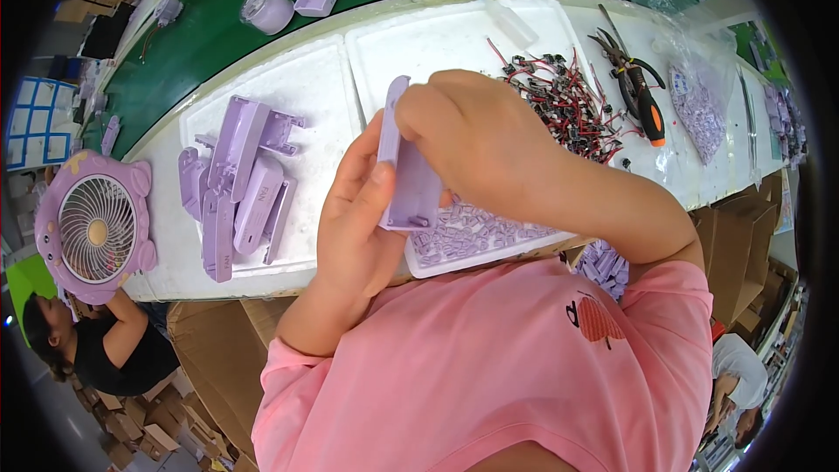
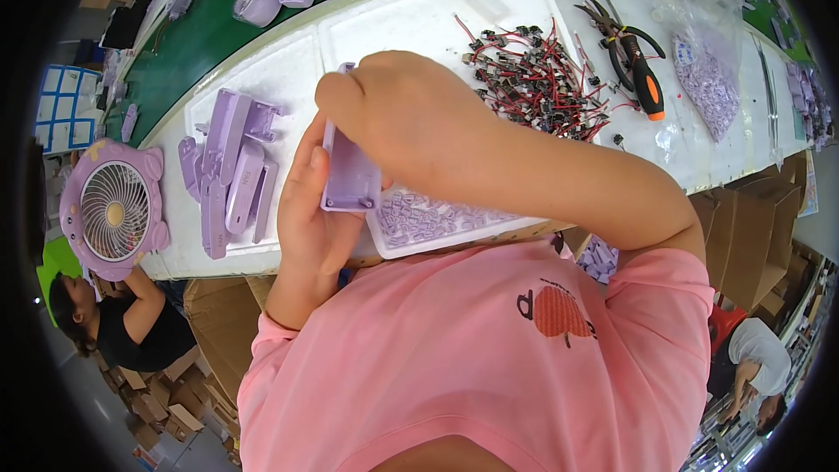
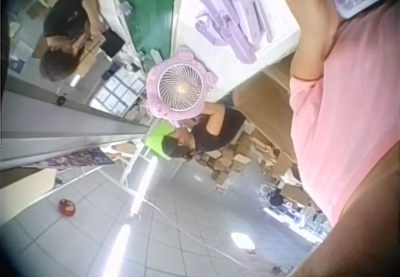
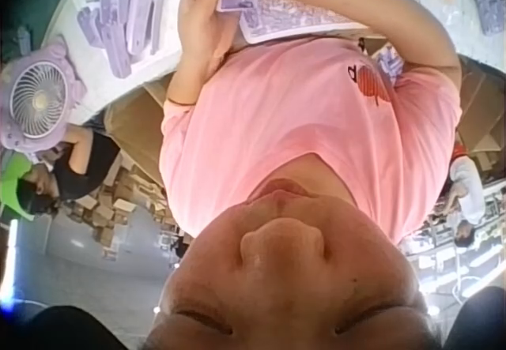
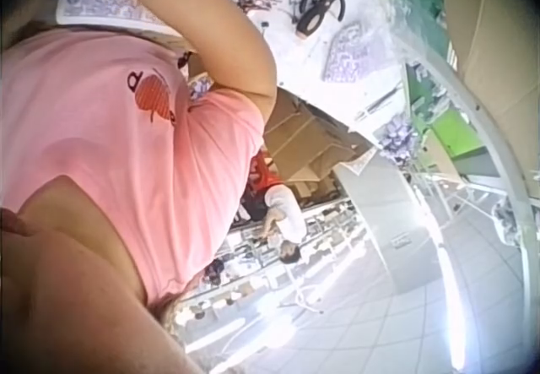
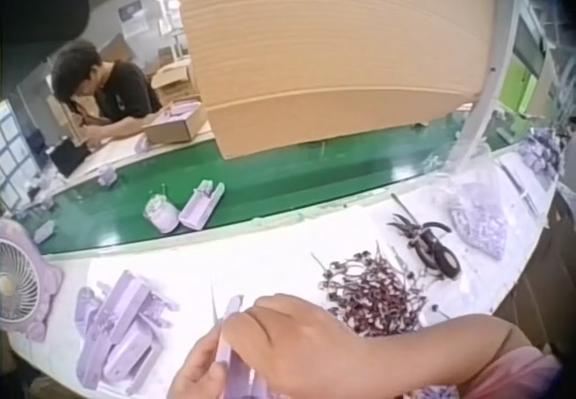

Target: The person assembles portable fans by installing internal wiring harnesses and plastic components into the fan housing, using pliers and adhesive from a glue bottle.

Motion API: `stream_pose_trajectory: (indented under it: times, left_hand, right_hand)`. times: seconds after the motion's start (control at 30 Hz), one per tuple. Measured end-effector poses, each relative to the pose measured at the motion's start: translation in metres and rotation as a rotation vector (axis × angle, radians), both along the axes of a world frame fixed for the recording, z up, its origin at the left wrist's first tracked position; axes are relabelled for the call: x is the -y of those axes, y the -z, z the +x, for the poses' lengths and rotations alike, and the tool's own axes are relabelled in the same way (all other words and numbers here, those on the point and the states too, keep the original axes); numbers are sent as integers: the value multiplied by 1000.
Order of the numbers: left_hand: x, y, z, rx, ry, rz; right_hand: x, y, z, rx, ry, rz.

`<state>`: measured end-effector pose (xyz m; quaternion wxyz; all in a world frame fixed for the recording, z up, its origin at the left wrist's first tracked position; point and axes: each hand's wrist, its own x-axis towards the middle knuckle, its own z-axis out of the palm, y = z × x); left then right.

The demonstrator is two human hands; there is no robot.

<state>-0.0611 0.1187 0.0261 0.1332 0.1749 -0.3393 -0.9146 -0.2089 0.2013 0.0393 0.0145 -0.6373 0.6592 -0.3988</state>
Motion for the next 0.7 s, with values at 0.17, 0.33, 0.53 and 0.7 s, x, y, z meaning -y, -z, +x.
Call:
stream_pose_trajectory:
  times: [0.17,0.33,0.53,0.7]
  left_hand:
    - [6,1,-4,13,10,165]
    - [7,-3,-6,37,-24,195]
    - [1,-5,-9,-9,-6,202]
    - [-5,-6,-8,1,-18,102]
  right_hand:
    - [2,-23,-24,349,6,352]
    - [-11,-27,-25,181,79,100]
    - [-12,-17,-13,-34,148,89]
    - [-7,-14,-16,144,134,176]
